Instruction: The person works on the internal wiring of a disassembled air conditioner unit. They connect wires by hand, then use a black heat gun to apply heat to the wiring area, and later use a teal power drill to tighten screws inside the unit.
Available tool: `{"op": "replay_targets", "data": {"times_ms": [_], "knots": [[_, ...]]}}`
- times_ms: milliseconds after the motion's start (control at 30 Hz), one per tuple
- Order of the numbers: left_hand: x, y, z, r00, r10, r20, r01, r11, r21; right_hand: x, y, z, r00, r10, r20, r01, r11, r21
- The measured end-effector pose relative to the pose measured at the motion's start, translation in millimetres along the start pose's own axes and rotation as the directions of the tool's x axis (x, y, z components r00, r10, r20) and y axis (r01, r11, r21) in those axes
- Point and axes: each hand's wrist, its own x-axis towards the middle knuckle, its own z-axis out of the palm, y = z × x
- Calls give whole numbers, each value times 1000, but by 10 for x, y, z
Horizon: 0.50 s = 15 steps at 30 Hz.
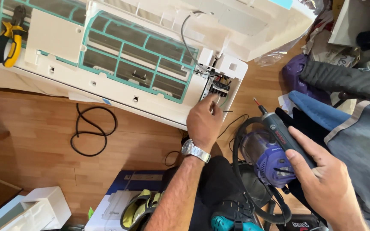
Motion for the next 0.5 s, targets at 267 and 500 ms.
{"op": "replay_targets", "data": {"times_ms": [267,500], "knots": [[34,-99,38,994,51,-101,-53,998,-17,6,-126,14,999,-36,31,36,999,7],[104,-134,137,995,-98,-13,99,982,163,57,-124,50,998,-57,38,57,998,-11]]}}
